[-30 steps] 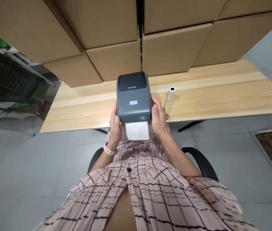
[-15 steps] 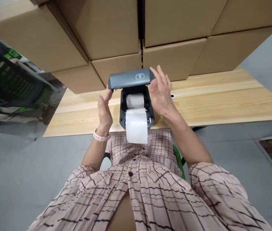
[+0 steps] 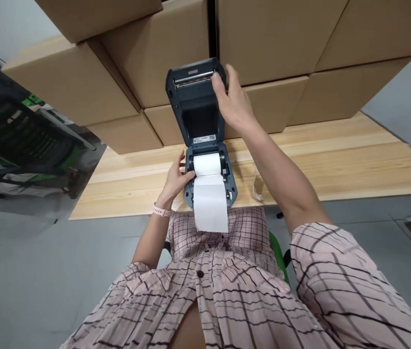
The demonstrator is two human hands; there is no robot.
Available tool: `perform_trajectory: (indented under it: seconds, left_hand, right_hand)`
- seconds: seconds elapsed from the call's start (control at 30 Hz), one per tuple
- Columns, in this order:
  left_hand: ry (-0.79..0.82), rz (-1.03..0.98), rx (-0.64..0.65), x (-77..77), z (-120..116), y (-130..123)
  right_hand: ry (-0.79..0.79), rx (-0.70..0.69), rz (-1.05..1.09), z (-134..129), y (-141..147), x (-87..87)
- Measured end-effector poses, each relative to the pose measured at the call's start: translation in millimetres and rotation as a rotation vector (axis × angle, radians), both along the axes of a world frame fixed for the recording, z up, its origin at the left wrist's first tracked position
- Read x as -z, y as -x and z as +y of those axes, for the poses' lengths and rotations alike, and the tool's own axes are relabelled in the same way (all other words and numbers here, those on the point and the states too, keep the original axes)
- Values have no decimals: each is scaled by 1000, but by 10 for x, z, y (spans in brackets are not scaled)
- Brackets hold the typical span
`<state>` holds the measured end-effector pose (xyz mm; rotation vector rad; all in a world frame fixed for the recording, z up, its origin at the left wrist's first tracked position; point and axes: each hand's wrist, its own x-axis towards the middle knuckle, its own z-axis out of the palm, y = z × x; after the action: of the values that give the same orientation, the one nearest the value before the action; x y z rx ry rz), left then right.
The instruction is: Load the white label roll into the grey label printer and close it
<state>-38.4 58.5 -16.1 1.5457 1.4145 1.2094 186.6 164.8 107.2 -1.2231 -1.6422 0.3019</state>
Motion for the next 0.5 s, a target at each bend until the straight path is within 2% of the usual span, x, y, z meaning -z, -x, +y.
perform_trajectory:
  seconds: [0.07,0.1,0.13,0.2,0.27,0.33,0.4,0.5]
  left_hand:
    - [37,148,-37,-84,-12,24]
    - [62,223,-30,-133,-12,35]
    - [88,288,-8,-183,-10,43]
    - [123,375,51,-270,-10,49]
    - [132,408,83,-329,-16,41]
    - [132,415,91,-355,-22,28]
    - [125,410,92,-358,-24,19]
    - [128,382,98,-350,-18,19]
  right_hand:
    - [-163,28,-22,-262,-29,69]
    - [-194,-15,-78,-390,-38,114]
    - [-173,-104,-173,-496,-41,161]
    - [3,-357,-458,-605,-20,250]
    - [229,-554,-746,-568,42,321]
    - [398,-619,-940,-446,130,374]
    - [486,-653,-1030,-315,220,414]
    - [519,-732,-1040,-191,303,450]
